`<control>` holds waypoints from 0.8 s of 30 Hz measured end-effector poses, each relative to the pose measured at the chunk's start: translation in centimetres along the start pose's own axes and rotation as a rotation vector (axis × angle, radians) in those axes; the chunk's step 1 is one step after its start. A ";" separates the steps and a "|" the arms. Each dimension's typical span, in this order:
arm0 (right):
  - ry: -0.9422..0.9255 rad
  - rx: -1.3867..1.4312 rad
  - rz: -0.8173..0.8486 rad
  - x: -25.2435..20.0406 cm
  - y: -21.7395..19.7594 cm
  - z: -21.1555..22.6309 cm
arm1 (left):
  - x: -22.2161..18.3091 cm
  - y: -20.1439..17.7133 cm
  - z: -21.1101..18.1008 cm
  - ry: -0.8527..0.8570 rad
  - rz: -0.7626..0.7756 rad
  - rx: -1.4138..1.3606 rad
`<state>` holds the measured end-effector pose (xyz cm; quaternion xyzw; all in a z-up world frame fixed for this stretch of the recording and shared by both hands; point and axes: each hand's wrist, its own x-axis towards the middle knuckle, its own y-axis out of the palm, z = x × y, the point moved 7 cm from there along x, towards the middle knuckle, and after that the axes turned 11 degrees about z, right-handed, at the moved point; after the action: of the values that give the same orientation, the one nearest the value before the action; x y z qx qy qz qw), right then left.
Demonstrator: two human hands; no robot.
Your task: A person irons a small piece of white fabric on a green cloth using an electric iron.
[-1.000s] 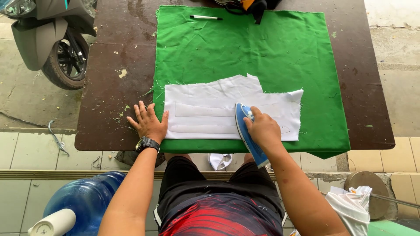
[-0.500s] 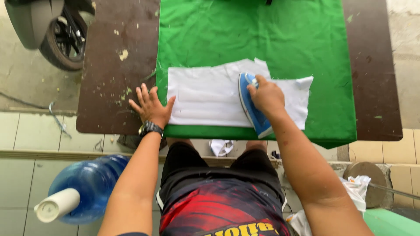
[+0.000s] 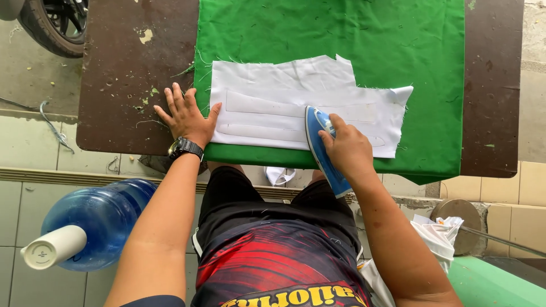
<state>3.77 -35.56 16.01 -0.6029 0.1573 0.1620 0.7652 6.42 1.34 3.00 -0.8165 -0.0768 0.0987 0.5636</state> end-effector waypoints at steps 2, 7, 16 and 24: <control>-0.017 -0.001 -0.010 0.6 -0.2 0.4 | 0.1 0.1 0.1 -0.005 0.002 -0.001; -0.023 0.000 0.006 3.3 -0.1 0.6 | 0.1 0.3 0.1 0.000 0.007 0.008; 0.023 -0.034 0.094 5.8 -1.6 -4.0 | 0.2 0.5 0.7 0.016 0.009 -0.010; 0.134 -0.097 0.108 3.1 -3.2 -9.8 | 0.5 1.2 1.8 0.052 0.068 -0.032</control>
<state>7.53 -45.63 15.27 -0.6392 0.2326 0.1698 0.7131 6.43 2.72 1.25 -0.8299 -0.0359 0.0952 0.5485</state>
